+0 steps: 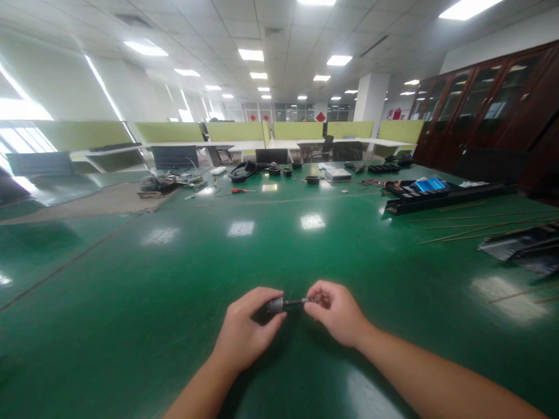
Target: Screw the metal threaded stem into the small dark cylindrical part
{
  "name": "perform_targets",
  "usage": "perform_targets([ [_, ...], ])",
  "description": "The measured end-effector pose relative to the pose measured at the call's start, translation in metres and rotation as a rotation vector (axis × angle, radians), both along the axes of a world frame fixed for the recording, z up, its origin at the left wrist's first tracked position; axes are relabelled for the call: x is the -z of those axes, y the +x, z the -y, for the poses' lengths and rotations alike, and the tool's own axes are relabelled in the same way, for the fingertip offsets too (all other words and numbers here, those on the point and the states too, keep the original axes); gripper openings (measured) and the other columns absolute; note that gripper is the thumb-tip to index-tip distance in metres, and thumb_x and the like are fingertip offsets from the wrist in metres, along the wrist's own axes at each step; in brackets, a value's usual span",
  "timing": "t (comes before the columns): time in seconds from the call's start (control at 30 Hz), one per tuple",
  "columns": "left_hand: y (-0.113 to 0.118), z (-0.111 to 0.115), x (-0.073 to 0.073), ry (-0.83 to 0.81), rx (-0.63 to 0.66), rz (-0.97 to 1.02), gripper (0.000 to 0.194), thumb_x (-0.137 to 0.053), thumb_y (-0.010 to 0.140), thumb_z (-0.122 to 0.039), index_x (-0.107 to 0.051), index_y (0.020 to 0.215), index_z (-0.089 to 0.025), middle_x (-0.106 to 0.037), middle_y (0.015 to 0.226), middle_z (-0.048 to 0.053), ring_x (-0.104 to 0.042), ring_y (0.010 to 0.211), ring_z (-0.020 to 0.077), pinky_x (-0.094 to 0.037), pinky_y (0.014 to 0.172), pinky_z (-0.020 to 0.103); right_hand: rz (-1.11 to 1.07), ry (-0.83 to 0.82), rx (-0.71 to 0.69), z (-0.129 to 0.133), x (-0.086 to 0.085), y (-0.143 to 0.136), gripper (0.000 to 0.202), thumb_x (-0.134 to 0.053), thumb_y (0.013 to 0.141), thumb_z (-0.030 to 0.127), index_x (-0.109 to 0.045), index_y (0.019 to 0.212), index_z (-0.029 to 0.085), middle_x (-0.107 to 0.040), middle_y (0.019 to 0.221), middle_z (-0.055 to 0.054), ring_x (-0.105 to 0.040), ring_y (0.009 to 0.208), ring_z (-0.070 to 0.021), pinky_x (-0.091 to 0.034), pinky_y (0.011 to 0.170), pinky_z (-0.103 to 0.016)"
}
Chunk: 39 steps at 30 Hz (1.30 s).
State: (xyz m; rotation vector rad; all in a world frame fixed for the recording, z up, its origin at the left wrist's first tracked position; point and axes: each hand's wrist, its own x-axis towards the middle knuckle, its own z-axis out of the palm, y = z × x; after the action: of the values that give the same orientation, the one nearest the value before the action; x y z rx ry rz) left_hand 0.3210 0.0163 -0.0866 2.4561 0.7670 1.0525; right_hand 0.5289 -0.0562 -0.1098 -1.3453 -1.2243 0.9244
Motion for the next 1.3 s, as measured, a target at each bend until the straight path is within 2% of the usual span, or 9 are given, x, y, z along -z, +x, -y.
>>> perform_targets([
  [0.4, 0.003, 0.001, -0.006, 0.010, -0.005, -0.003, 0.021, -0.069, 0.081, -0.023, -0.071, 0.102, -0.022, -0.073, 0.097, 0.005, -0.069, 0.087, 0.0205, -0.057, 0.081, 0.031, -0.002, -0.006, -0.003, 0.000, -0.001, 0.001, 0.009, -0.066, 0.077, 0.023, -0.061, 0.081, 0.017, -0.057, 0.063, 0.003, -0.055, 0.058, -0.0131, -0.043, 0.056, -0.024],
  [1.07, -0.001, -0.002, -0.003, 0.002, -0.019, -0.014, 0.021, -0.070, 0.080, -0.024, -0.070, 0.101, -0.024, -0.073, 0.098, 0.003, -0.069, 0.088, 0.0199, -0.056, 0.081, 0.030, -0.019, -0.011, -0.002, -0.002, 0.001, 0.001, 0.010, -0.067, 0.076, 0.023, -0.061, 0.081, 0.017, -0.057, 0.061, 0.003, -0.054, 0.056, -0.0127, -0.042, 0.055, -0.023],
  [1.17, -0.005, -0.006, -0.003, -0.025, -0.073, -0.014, 0.021, -0.071, 0.080, -0.030, -0.071, 0.100, -0.023, -0.073, 0.098, 0.004, -0.069, 0.088, 0.0218, -0.056, 0.082, 0.032, -0.053, -0.010, 0.006, -0.003, 0.002, 0.001, 0.012, -0.069, 0.075, 0.023, -0.061, 0.081, 0.017, -0.058, 0.062, 0.003, -0.055, 0.056, -0.0124, -0.043, 0.055, -0.023],
  [1.3, -0.011, -0.015, -0.003, -0.135, -0.285, 0.065, 0.032, -0.075, 0.076, -0.046, -0.072, 0.096, -0.021, -0.074, 0.089, 0.005, -0.069, 0.079, 0.0234, -0.057, 0.076, 0.034, -0.140, -0.024, 0.000, -0.005, 0.003, 0.004, 0.017, -0.068, 0.078, 0.031, -0.060, 0.080, 0.016, -0.061, 0.063, 0.002, -0.057, 0.053, -0.0120, -0.044, 0.055, -0.023],
])
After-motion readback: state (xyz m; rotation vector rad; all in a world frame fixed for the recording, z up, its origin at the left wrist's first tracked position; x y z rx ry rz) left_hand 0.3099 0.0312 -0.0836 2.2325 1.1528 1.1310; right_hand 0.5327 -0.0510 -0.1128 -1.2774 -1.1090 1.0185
